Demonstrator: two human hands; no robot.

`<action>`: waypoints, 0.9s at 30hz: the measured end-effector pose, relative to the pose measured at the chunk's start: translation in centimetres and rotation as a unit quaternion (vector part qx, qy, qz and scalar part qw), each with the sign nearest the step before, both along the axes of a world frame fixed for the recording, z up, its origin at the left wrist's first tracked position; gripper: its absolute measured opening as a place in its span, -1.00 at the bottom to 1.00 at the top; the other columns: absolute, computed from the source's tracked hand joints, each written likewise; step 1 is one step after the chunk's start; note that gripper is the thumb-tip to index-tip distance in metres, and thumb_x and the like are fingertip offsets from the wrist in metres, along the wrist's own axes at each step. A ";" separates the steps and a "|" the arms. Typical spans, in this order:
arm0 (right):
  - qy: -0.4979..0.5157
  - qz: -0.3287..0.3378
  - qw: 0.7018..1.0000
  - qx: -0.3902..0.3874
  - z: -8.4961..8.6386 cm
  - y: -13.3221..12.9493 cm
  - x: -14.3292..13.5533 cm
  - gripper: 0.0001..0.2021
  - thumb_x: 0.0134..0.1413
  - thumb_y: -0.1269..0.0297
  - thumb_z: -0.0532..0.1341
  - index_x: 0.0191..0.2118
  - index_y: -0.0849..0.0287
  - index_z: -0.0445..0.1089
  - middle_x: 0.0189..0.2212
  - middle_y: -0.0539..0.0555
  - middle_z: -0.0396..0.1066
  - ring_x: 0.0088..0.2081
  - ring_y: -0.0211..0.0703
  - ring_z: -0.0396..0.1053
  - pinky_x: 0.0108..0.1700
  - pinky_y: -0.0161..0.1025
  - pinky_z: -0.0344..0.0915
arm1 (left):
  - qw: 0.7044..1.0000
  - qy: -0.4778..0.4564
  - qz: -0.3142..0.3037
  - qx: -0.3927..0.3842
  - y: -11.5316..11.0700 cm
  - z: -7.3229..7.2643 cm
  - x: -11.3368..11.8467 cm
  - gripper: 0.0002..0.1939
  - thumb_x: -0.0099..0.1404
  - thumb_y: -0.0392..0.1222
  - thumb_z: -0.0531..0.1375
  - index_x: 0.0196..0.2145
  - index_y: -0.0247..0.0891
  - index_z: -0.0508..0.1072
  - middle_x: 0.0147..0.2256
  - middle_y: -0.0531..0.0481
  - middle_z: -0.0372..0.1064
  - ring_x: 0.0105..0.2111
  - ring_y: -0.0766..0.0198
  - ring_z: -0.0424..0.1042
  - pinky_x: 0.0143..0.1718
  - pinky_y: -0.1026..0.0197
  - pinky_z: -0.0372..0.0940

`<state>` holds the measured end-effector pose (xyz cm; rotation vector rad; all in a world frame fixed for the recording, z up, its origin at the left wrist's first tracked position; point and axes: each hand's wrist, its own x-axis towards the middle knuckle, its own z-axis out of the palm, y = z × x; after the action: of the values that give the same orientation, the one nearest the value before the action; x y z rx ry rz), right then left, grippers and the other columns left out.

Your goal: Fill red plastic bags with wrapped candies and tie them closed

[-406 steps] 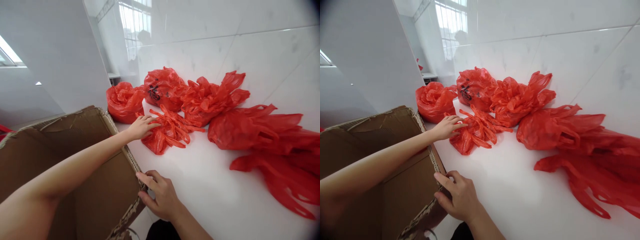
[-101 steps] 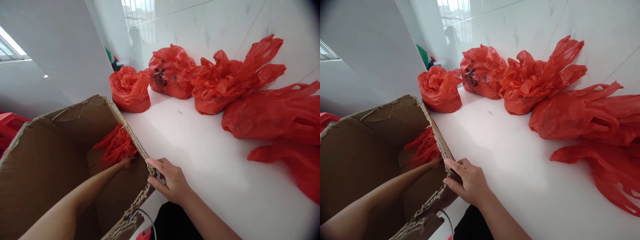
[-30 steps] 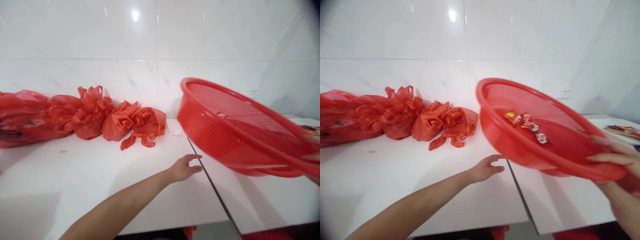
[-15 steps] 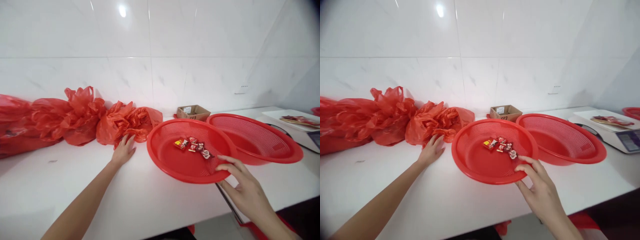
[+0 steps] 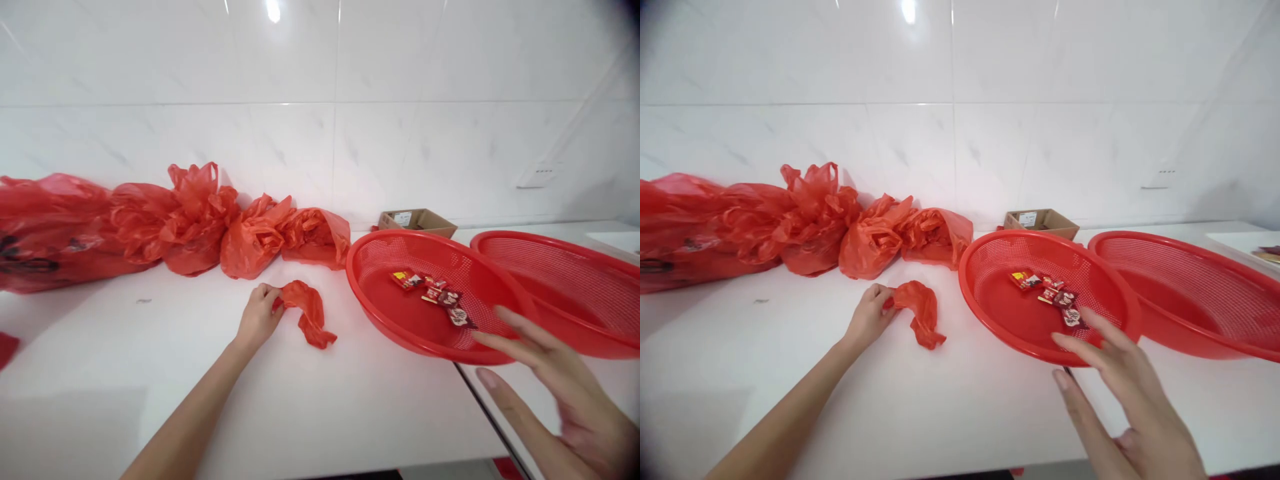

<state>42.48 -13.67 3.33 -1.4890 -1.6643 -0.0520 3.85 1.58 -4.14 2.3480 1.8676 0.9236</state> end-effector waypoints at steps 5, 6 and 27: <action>-0.010 0.255 0.949 -0.184 -0.7 3.8 -8.8 -0.65 0.22 0.08 0.14 0.09 -0.06 0.37 0.18 0.10 0.28 0.20 0.05 0.26 0.19 0.05 0.27 | 1.000 -0.020 0.001 0.018 -1.2 0.8 0.5 -0.49 0.21 -0.30 0.22 0.13 -0.12 0.38 0.27 -0.23 0.08 0.20 -0.15 0.13 0.11 -0.23 0.19; -0.024 0.283 0.931 -0.228 -1.5 4.8 -10.7 -0.60 0.21 0.09 0.17 0.14 -0.04 0.33 0.21 0.12 0.24 0.24 0.06 0.20 0.22 0.06 0.22 | 1.000 -0.025 -0.014 0.007 -1.2 0.7 0.7 -0.46 0.17 -0.31 0.25 0.12 -0.07 0.39 0.30 -0.18 0.05 0.24 -0.17 0.09 0.13 -0.25 0.17; 0.458 0.396 0.709 -0.361 -2.6 11.1 -17.7 -0.86 0.08 0.27 0.11 -0.32 0.16 0.39 -0.33 0.00 0.37 -0.31 -0.23 0.30 -0.26 -0.26 0.31 | 0.936 -0.318 0.138 -0.063 -7.6 3.0 -4.6 -0.96 0.03 -0.22 0.07 -0.48 -0.19 0.25 -0.51 0.03 0.34 -0.46 0.19 0.34 -0.46 0.20 0.25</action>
<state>24.75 -2.62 0.71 -0.8248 -1.3076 1.6997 -0.75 -6.03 -1.15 1.4679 1.8975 1.3319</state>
